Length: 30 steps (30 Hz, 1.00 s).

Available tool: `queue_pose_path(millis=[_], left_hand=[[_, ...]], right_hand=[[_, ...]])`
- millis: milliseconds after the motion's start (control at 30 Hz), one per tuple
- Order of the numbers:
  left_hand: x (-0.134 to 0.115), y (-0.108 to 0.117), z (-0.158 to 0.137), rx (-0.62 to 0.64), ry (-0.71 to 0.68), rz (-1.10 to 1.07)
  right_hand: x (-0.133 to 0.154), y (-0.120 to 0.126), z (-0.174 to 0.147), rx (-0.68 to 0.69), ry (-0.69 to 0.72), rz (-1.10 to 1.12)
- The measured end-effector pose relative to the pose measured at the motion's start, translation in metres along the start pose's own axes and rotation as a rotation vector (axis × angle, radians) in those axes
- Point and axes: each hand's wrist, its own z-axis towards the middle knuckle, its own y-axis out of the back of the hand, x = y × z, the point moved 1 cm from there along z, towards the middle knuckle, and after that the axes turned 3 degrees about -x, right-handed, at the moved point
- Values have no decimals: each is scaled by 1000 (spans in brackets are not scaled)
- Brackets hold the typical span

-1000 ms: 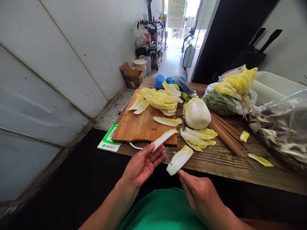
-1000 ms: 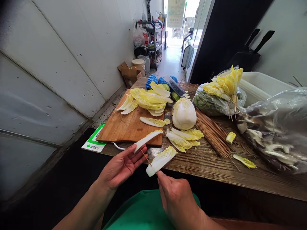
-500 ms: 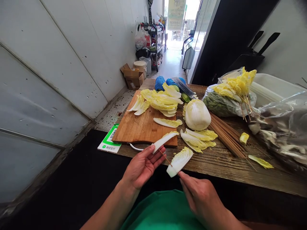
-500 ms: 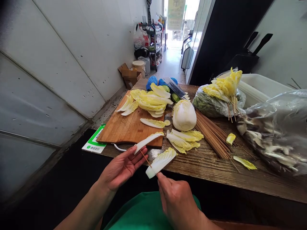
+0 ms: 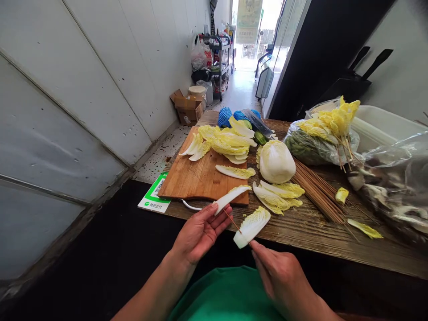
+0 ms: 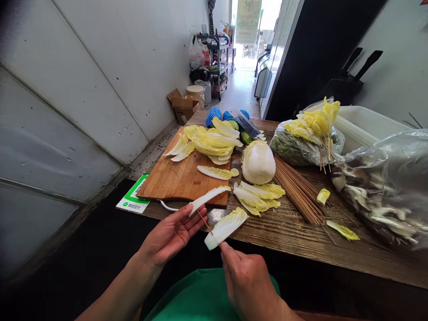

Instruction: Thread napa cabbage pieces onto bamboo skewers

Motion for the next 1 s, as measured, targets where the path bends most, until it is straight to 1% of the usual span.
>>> queue_pose_path(millis=[367,667,767,900,1000], left_hand=[[3,4,-1,88,-28,74],[3,4,-3,121,-5,106],[6,2,-4,128,29,122],[11,1,-4,167,52,102],[12,1,-3,162,51,83]], right_hand=[[2,2,1,41,-46,3],[6,3,2,31,-60,-11],[7,2,3,16,-58,-19],[6,2,6,14,-62,-42],[5,2,6,23,-45,-65]])
